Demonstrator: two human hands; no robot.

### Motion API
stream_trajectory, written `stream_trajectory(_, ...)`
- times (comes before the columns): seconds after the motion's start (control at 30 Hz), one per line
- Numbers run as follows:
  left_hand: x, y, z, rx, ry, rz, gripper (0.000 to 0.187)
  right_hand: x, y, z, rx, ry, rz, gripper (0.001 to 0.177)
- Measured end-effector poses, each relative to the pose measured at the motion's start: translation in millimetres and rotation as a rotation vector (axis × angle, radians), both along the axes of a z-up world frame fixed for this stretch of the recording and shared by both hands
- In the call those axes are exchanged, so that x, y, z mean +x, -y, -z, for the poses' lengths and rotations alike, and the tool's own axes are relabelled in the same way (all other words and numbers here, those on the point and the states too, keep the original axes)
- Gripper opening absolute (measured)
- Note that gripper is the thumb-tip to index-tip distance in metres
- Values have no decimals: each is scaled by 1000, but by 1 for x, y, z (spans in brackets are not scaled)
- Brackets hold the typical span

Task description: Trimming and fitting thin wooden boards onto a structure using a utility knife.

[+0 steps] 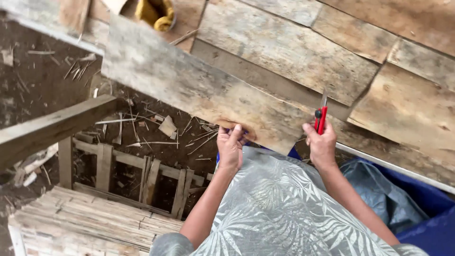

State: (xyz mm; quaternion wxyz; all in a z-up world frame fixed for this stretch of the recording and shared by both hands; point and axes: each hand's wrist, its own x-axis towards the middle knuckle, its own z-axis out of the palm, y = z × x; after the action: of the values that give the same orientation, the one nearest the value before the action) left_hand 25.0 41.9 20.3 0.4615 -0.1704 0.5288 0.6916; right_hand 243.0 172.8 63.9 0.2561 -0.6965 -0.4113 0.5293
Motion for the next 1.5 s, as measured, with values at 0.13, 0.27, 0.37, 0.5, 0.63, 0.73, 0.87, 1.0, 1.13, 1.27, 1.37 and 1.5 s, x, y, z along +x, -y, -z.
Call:
stream_trajectory(0.13,4,-21,-14,-50,67,68,38,38,-34,5,58,-36,38,30)
stream_trajectory(0.27,-15,-45,-11,-189,10,75,28,77,-50,18,64,-17,86,34)
stream_trajectory(0.37,-5,-60,-9,-235,-22,111,21,105,-59,40,147,146,16,39)
stream_trajectory(0.5,0,-61,10,-324,-104,126,18,114,-50,52,186,365,-59,49)
stream_trajectory(0.63,-2,-58,17,-330,-151,83,17,106,-39,50,120,397,57,39)
stream_trajectory(0.73,-2,-57,20,-318,-168,83,17,101,-30,38,154,420,17,31)
stream_trajectory(0.87,7,-59,21,-331,-196,98,17,101,-22,32,368,510,-139,25)
stream_trajectory(1.0,18,-65,14,-375,-227,113,18,97,-19,24,400,518,-159,27)
stream_trajectory(1.13,27,-75,-1,-398,-278,132,20,101,-11,20,492,504,-287,29)
stream_trajectory(1.27,27,-68,9,-399,-294,113,23,105,-9,13,551,542,-374,29)
stream_trajectory(1.37,26,-64,18,-385,-298,103,24,106,-34,-15,597,554,-359,28)
stream_trajectory(1.5,26,-63,18,-378,-287,109,24,133,-54,23,669,630,-262,27)
